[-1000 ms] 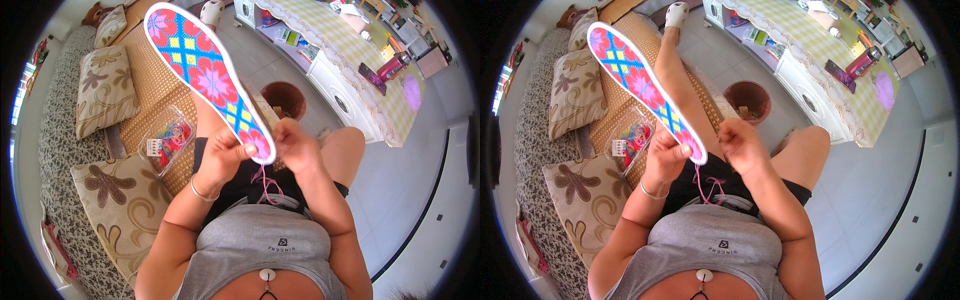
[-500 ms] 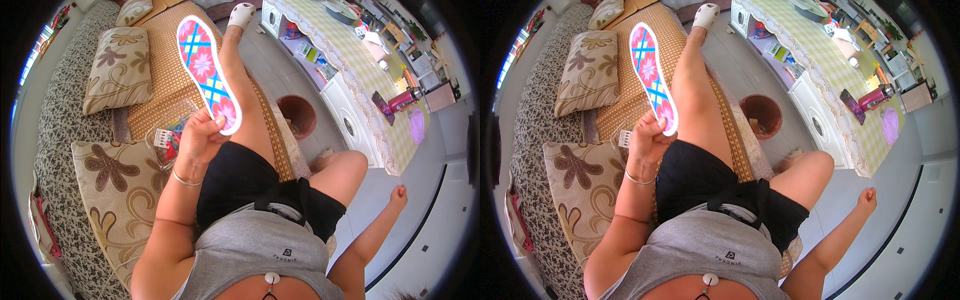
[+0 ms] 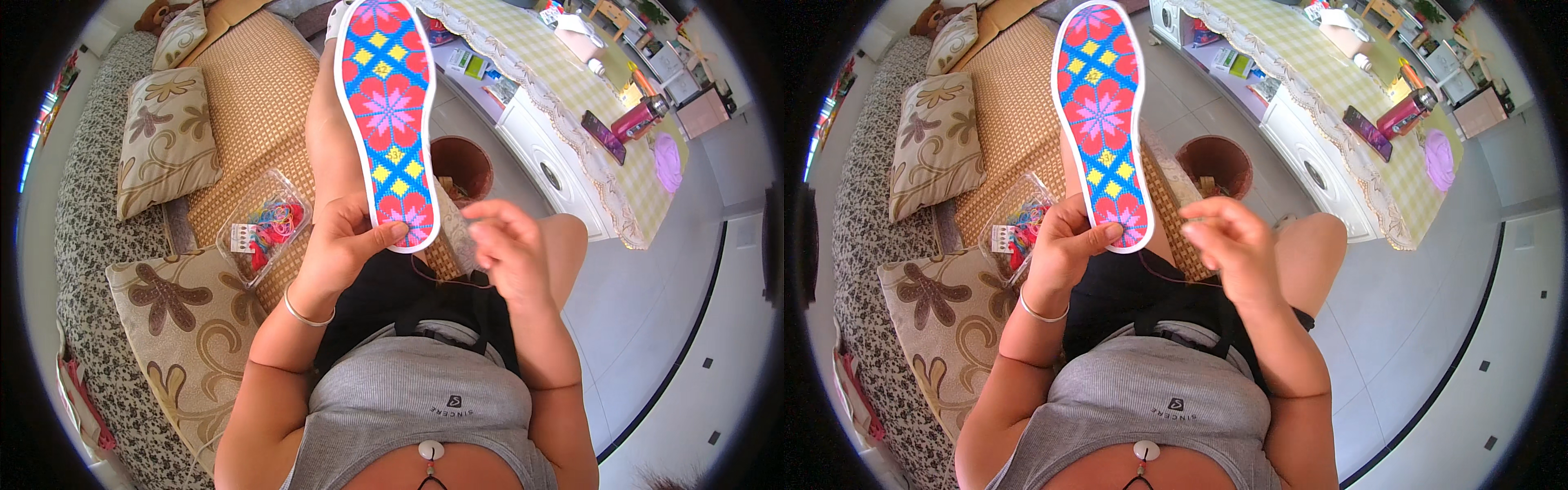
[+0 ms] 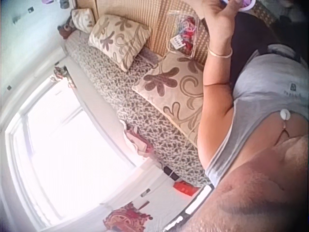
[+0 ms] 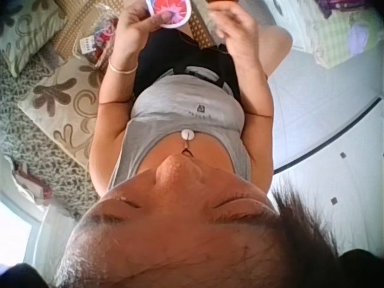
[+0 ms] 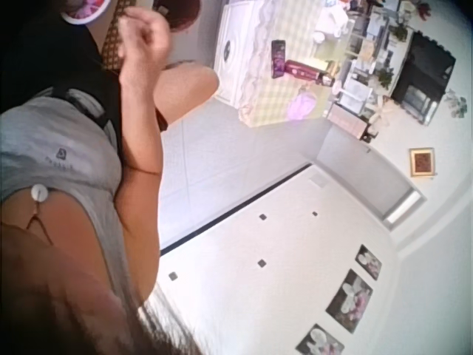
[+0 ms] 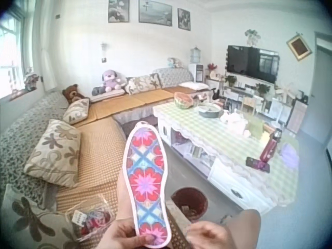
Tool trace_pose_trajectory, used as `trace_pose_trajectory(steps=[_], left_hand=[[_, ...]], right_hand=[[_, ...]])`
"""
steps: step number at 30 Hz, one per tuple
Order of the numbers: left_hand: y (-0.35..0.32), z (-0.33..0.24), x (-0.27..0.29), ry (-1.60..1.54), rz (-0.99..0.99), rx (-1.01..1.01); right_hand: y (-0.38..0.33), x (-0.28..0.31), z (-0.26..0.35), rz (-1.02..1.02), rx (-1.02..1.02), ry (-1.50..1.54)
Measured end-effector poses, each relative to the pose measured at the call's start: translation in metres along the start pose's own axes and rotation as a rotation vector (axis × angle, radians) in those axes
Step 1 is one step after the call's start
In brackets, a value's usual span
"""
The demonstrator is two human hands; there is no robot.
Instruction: The person sews a colorful decorative pattern onto a white shoe insole by hand using a needle and pink thread, repeatedly pulling the thread through the fabric.
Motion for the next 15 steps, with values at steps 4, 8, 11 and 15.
trace_pose_trajectory(steps=[4,8,11,15], left_hand=[[0.000,0.005,0.002,0.078,-0.042,-0.075],[0.003,0.026,0.009,-0.028,0.021,0.066],[0.002,0.035,0.000,-0.249,0.016,0.102],[0.000,0.042,-0.006,-0.278,0.039,0.104]], right_hand=[[0.007,-0.028,-0.023,0.060,-0.149,0.111],[0.007,-0.026,-0.030,0.011,-0.154,0.199],[0.004,-0.023,-0.033,-0.037,-0.110,0.228],[0.000,-0.016,-0.036,-0.095,-0.083,0.279]])
Point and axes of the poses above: each hand's wrist, its own y-axis towards the middle knuckle, its own x-axis out of the back of the hand, z = x × y, the point moved 10 cm from there along y, towards the middle knuckle, and after that the axes turned 4 degrees about x, right-handed, at the moved point
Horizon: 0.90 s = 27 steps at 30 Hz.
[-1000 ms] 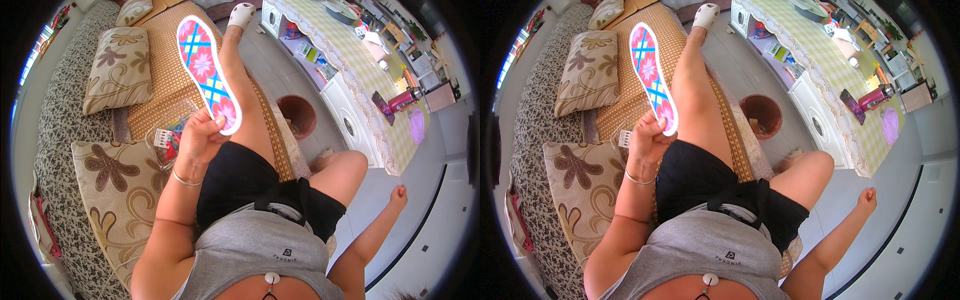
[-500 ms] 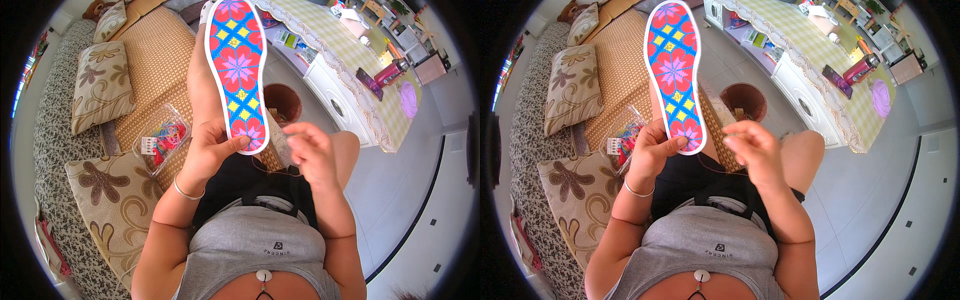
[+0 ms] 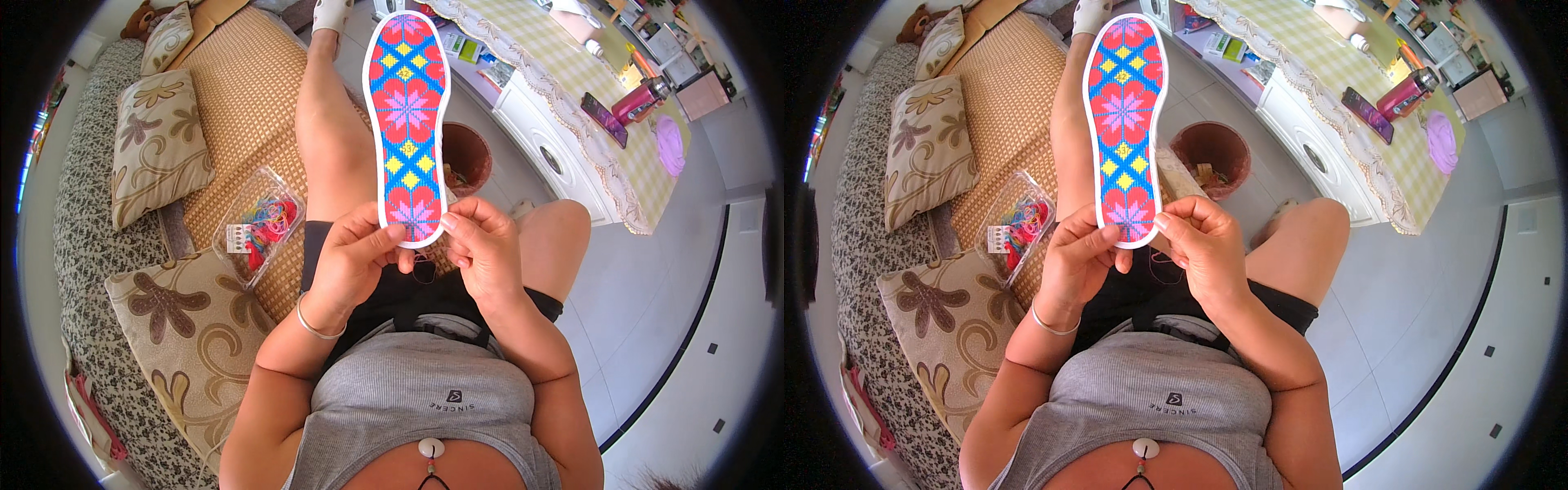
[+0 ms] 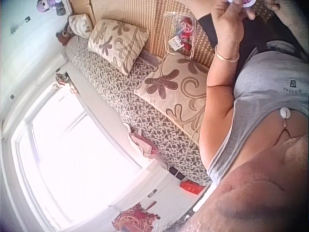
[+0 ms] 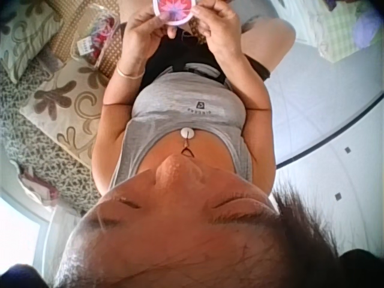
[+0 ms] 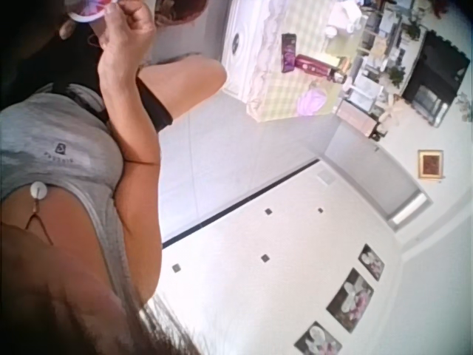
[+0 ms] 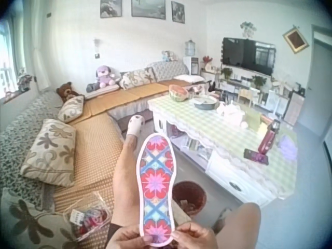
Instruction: The person sews a colorful decorative pattern onto a white shoe insole by hand using a needle and pink thread, repeatedly pulling the thread through the fabric.
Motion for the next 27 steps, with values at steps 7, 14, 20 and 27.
trace_pose_trajectory(steps=[7,14,20,27], left_hand=[[-0.002,0.003,-0.006,0.072,0.013,-0.131],[-0.006,0.005,-0.013,0.111,-0.017,-0.190],[-0.009,0.004,-0.018,0.108,-0.033,-0.221],[-0.008,0.004,-0.019,0.137,-0.043,-0.232]], right_hand=[[-0.006,0.004,0.005,0.009,0.067,-0.015],[-0.015,0.003,0.005,0.011,0.074,0.014],[-0.019,0.004,0.005,0.019,0.090,0.044],[-0.022,0.003,0.005,0.013,0.079,-0.002]])
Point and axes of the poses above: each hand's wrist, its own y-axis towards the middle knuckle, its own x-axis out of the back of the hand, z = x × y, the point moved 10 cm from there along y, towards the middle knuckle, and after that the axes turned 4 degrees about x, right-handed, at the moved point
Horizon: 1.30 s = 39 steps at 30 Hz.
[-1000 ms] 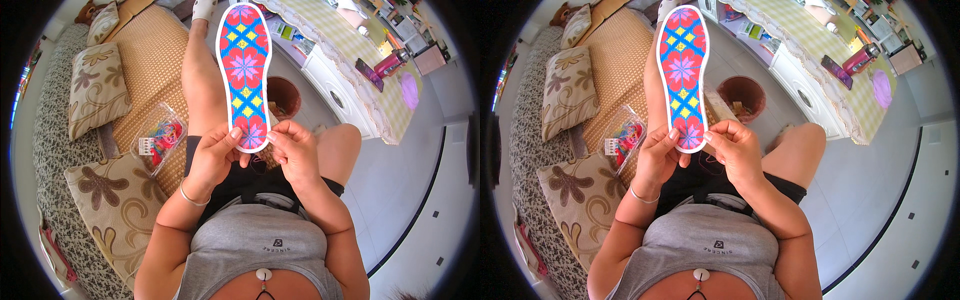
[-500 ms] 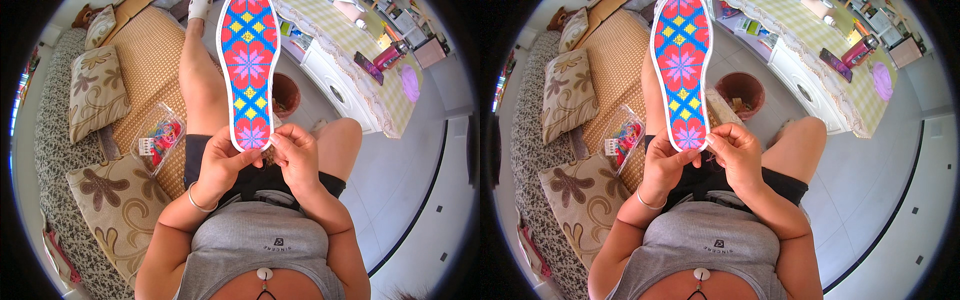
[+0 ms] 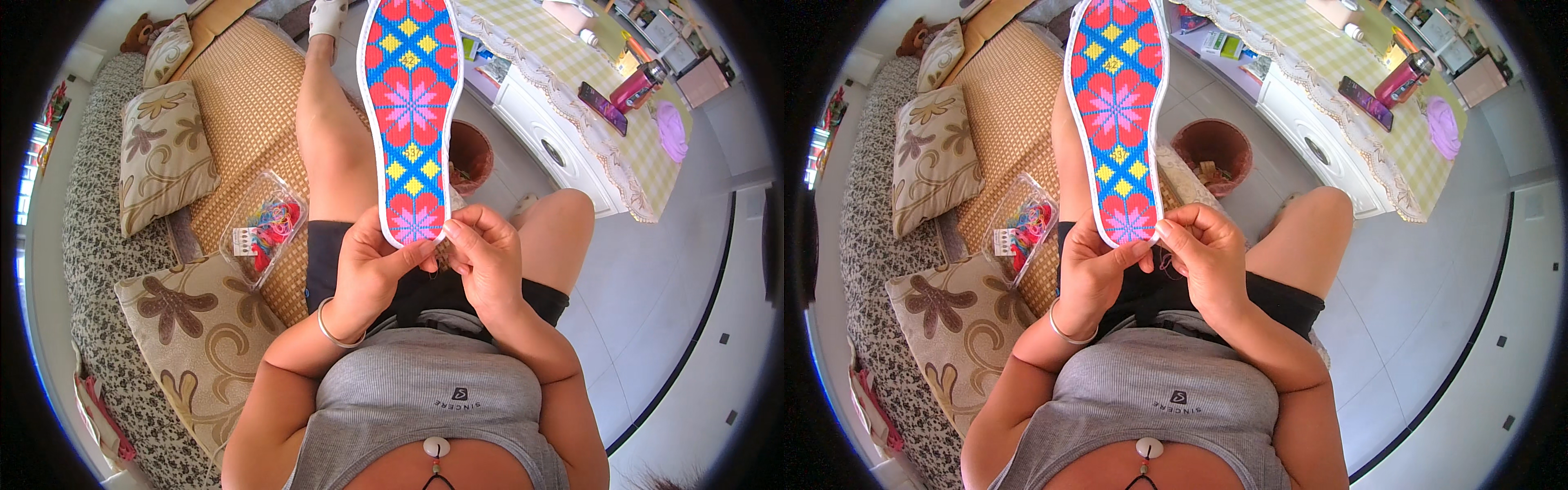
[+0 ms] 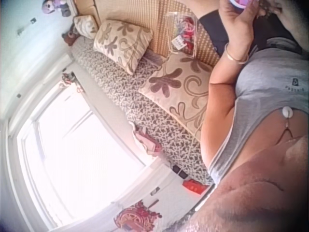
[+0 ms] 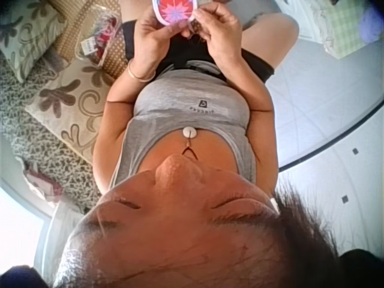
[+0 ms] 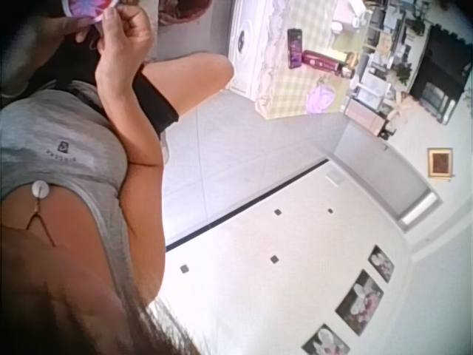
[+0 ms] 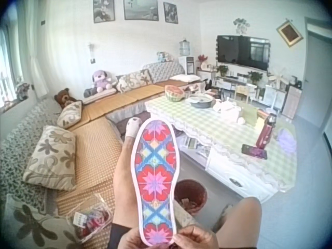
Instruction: The person sews a colorful decorative pattern onto a white shoe insole by hand using a needle and pink thread, repeatedly pulling the thread through the fabric.
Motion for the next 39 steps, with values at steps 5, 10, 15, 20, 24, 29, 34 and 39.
trace_pose_trajectory(steps=[5,10,15,20,24,29,34,39], left_hand=[[0.001,-0.006,-0.002,-0.001,-0.023,0.004],[0.000,-0.004,0.000,-0.042,-0.014,0.034],[-0.002,-0.005,-0.001,-0.075,-0.006,0.055],[-0.004,-0.006,-0.001,-0.066,0.001,0.038],[-0.004,-0.005,-0.002,-0.077,0.008,0.043],[0.000,0.005,-0.011,-0.302,0.132,0.173],[-0.001,0.015,-0.023,-0.707,0.476,0.342],[-0.008,0.006,-0.030,-0.966,0.622,0.340]], right_hand=[[0.003,-0.001,0.008,0.047,0.060,0.017],[-0.001,0.006,0.014,0.042,0.184,-0.247],[-0.005,0.001,0.023,0.050,0.361,-0.455],[-0.009,-0.008,0.035,0.108,0.459,-0.562],[-0.010,-0.007,0.036,0.103,0.455,-0.542],[-0.018,-0.017,0.052,0.123,0.538,-0.635],[-0.031,-0.056,0.080,0.221,0.715,-0.795],[-0.038,-0.081,0.077,0.310,0.836,-0.834]])
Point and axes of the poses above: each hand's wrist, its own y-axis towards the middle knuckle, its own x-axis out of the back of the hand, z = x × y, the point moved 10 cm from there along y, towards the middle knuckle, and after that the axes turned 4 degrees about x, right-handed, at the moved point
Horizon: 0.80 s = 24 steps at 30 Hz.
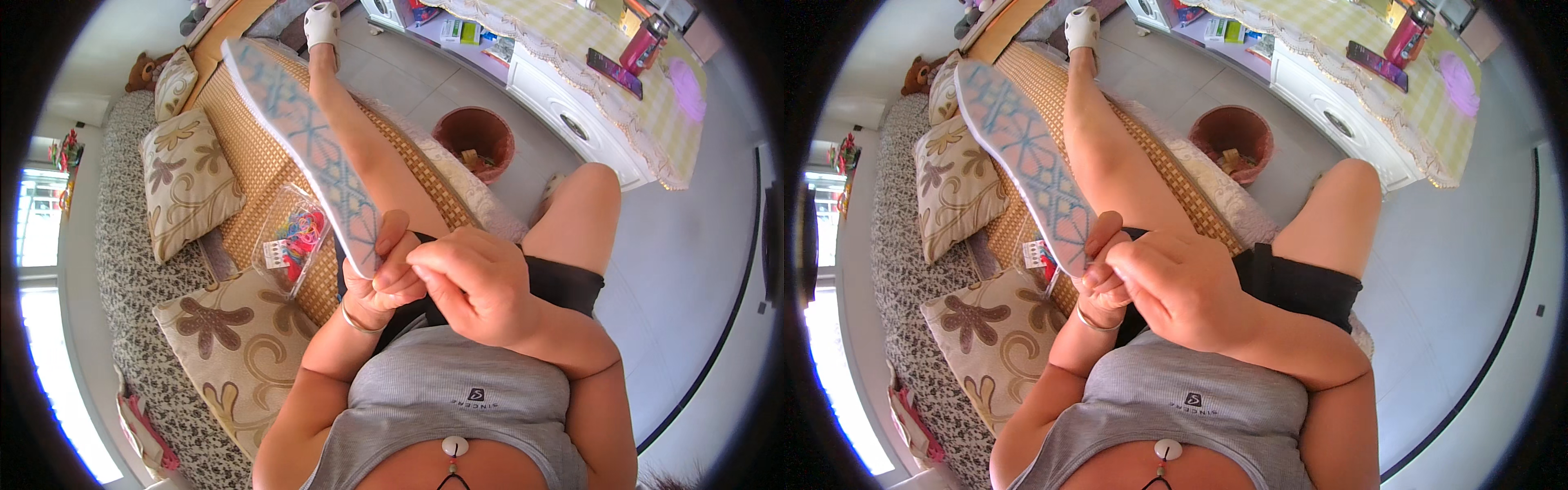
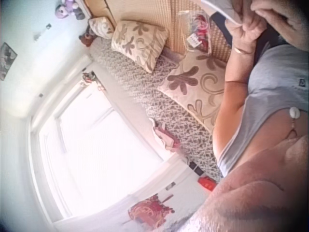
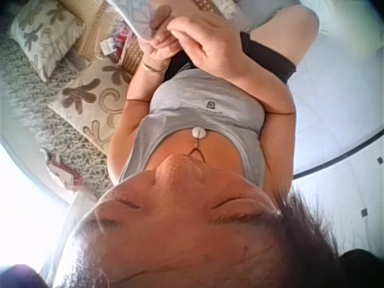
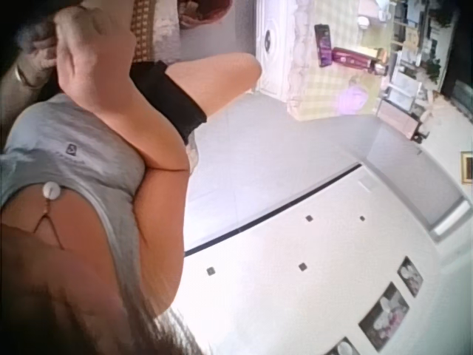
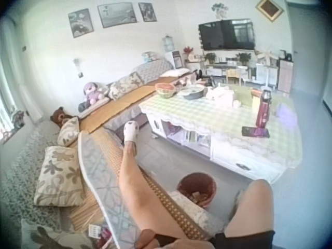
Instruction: The person sews a colorful decorative pattern onto a white shoe insole by hand using a needle and pink thread, repeatedly pulling the thread through the fabric.
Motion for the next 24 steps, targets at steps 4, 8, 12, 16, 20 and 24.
trace_pose_trajectory(steps=[4,8,12,16,20,24], left_hand=[[-0.007,-0.002,0.007,-0.151,0.016,-0.073],[-0.006,0.001,0.005,-0.176,0.039,-0.059],[-0.004,0.005,0.004,-0.256,0.032,0.001],[-0.004,0.003,0.006,-0.227,0.016,0.000],[-0.002,0.005,0.003,-0.233,0.018,-0.029],[-0.001,0.005,0.001,-0.209,-0.018,-0.080]], right_hand=[[0.004,-0.009,0.011,-0.019,0.096,0.020],[0.009,-0.010,0.016,-0.008,0.106,-0.024],[0.010,-0.009,0.018,-0.006,0.118,-0.050],[0.007,-0.009,0.017,-0.018,0.125,-0.067],[0.006,-0.010,0.017,-0.013,0.149,-0.068],[0.007,-0.007,0.019,-0.042,0.174,-0.064]])
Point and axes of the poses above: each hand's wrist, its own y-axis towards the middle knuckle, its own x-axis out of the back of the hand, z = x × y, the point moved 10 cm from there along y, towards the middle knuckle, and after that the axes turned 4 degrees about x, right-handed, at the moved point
